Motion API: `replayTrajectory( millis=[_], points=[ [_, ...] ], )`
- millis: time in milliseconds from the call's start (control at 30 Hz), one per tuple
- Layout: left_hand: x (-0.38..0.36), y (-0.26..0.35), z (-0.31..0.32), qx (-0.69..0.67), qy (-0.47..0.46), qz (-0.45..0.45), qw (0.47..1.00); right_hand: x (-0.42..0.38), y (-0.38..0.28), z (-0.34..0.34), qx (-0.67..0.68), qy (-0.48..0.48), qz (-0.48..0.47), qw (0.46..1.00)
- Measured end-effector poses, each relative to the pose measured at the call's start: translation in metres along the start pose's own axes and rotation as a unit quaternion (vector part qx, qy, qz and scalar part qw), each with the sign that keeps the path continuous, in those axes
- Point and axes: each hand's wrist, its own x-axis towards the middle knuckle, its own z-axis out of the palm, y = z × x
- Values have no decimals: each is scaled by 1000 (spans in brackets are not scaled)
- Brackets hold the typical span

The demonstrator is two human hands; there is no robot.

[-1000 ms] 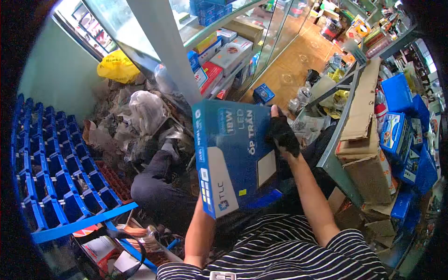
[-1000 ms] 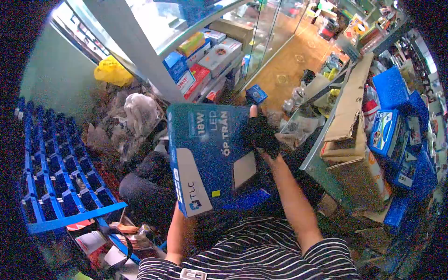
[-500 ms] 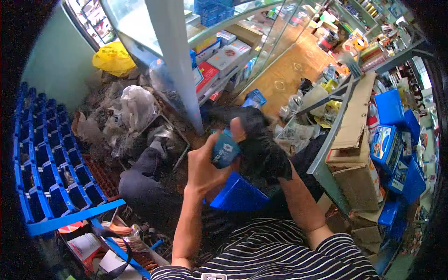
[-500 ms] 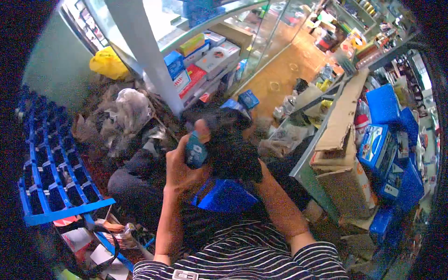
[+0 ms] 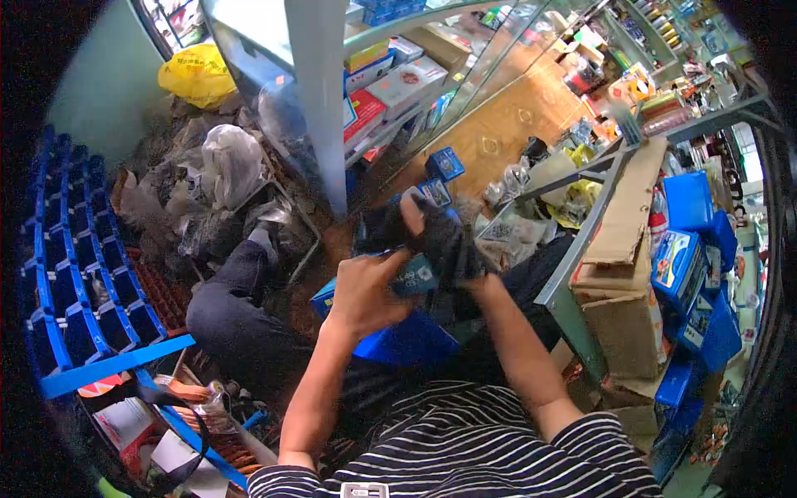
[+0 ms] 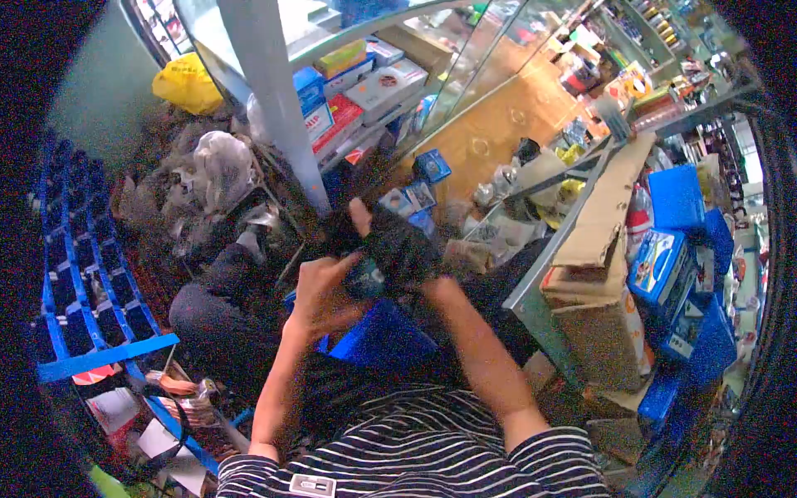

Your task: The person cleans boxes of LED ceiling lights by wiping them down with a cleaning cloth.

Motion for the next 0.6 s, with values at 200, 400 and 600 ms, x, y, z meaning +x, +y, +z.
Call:
replayTrajectory(
  millis=[200,400,600],
  points=[
    [11,7,3,-78,61,38,994,0,44,-21,-139,87,-53,985],
    [5,11,16,-70,94,35,992,-15,15,-32,-117,-10,-45,992],
    [7,16,5,-106,132,56,984,7,78,-24,-68,8,-66,995]
  ],
)
